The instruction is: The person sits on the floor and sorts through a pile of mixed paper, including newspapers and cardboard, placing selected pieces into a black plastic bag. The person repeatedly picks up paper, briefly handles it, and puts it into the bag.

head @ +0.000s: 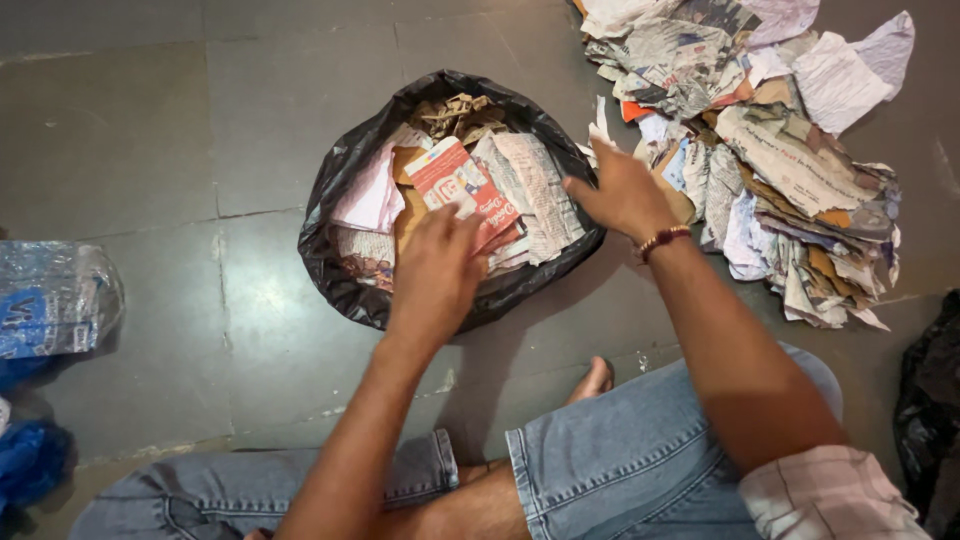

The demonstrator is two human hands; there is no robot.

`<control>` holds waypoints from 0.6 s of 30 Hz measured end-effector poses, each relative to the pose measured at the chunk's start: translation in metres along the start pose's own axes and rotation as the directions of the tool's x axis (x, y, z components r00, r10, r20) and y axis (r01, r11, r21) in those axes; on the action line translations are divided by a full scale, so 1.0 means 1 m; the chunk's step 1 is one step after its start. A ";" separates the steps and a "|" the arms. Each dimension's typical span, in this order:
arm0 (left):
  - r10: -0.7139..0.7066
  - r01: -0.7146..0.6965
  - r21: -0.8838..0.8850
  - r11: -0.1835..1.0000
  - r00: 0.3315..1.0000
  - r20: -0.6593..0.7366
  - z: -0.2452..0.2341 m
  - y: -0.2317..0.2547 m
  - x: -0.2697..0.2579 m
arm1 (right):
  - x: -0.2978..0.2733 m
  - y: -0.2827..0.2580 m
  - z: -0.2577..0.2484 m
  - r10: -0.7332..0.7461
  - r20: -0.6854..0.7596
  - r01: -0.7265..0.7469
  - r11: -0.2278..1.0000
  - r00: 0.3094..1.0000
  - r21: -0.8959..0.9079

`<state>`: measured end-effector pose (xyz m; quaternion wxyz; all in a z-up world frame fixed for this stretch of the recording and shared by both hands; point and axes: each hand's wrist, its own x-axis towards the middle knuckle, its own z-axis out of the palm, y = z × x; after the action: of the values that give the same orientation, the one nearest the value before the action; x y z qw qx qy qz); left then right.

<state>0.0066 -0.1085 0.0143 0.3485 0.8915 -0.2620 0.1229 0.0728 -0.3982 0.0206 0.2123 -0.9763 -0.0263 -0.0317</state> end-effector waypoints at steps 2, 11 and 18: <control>0.025 -0.025 0.000 1.000 0.997 0.078 0.014 0.007 0.014 | 0.001 0.006 0.004 0.095 0.081 -0.095 0.995 0.992 -0.013; -0.132 0.031 0.251 0.968 0.908 0.398 0.078 -0.007 0.048 | -0.007 -0.027 -0.035 0.034 -0.018 -0.032 0.994 0.999 0.107; -0.264 0.023 0.407 0.913 0.794 0.548 0.089 -0.007 0.055 | -0.013 -0.046 -0.031 -0.085 -0.007 0.085 0.987 0.996 0.135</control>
<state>0.0596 -0.1864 -0.0322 0.0787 0.9525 -0.2588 -0.1399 0.0554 -0.3700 0.0668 0.2766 -0.9576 -0.0698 -0.0396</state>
